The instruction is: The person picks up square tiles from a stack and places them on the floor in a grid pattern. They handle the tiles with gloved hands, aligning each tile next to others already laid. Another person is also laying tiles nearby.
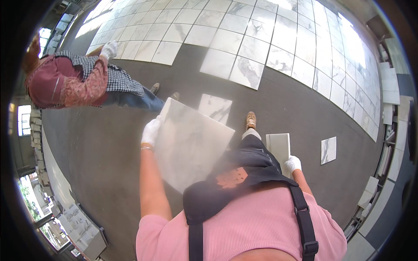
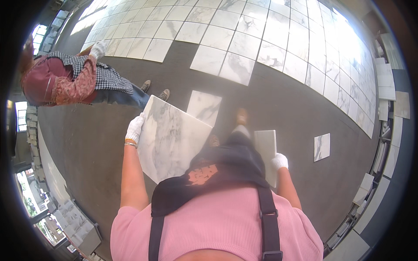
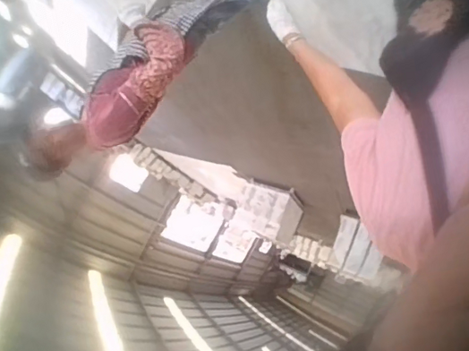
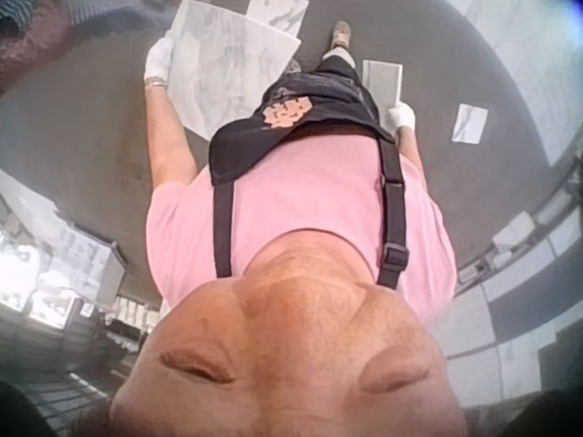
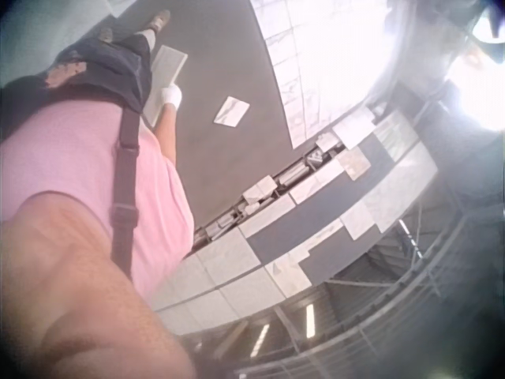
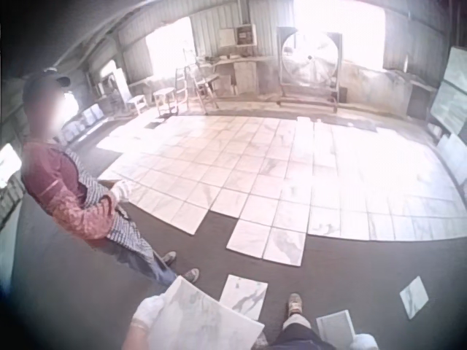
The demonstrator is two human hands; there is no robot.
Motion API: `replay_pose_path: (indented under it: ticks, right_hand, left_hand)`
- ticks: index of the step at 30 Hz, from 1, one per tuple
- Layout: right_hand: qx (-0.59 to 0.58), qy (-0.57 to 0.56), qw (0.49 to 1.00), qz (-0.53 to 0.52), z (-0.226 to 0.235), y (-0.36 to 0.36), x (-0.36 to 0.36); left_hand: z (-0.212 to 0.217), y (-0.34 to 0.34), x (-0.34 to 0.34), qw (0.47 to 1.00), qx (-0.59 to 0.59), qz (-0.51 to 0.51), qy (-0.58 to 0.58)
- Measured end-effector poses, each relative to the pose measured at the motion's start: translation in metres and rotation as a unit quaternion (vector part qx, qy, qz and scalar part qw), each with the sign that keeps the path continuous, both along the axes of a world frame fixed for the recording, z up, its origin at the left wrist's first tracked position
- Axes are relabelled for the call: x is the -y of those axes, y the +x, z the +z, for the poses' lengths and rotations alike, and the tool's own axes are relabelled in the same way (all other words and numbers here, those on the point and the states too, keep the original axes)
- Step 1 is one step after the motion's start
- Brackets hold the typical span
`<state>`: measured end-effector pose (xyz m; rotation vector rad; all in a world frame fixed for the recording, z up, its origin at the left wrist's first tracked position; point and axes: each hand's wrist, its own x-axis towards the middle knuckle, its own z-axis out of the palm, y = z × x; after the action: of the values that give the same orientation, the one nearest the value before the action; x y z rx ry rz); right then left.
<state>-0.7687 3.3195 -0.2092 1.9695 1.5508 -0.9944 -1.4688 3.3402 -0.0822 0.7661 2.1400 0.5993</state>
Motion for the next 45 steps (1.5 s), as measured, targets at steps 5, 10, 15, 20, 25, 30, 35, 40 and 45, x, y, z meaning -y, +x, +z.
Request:
replay_pose_path:
  ticks: [5,10,15,20,25,30,35,40,45]
  right_hand:
    - [-0.031,0.04,0.998,-0.041,0.004,-0.001,-0.073]
    - [-0.049,0.041,0.998,0.015,-0.018,0.013,-0.146]
    - [-0.057,0.025,0.991,0.118,-0.036,0.015,-0.231]
    - [-0.032,0.012,0.983,0.178,-0.041,0.01,-0.295]
    - [-0.039,0.042,0.974,0.221,-0.039,-0.003,-0.322]
    - [-0.025,0.027,0.972,0.232,-0.022,-0.024,-0.327]
    - [0.004,0.004,0.963,0.27,-0.023,-0.037,-0.325]
    - [-0.001,0.0,0.971,0.24,-0.05,-0.043,-0.327]
    - [-0.035,0.004,0.988,0.148,-0.059,-0.058,-0.321]
  left_hand:
    - [-0.013,0.016,-0.03,0.999,0.027,0.034,0.006]
    - [-0.046,0.024,-0.049,0.992,-0.107,-0.072,-0.015]
    - [-0.025,0.054,-0.065,0.993,-0.114,-0.01,-0.02]
    - [0.016,0.09,-0.083,0.988,-0.062,0.102,-0.097]
    - [0.036,0.101,-0.069,0.981,-0.053,0.158,-0.105]
    - [0.035,0.087,-0.054,0.977,-0.041,0.181,-0.103]
    - [0.003,0.049,-0.049,0.984,-0.021,0.153,-0.094]
    - [-0.023,0.021,-0.068,0.986,-0.01,0.111,-0.121]
    - [-0.01,0.003,-0.119,0.991,-0.005,0.027,-0.128]
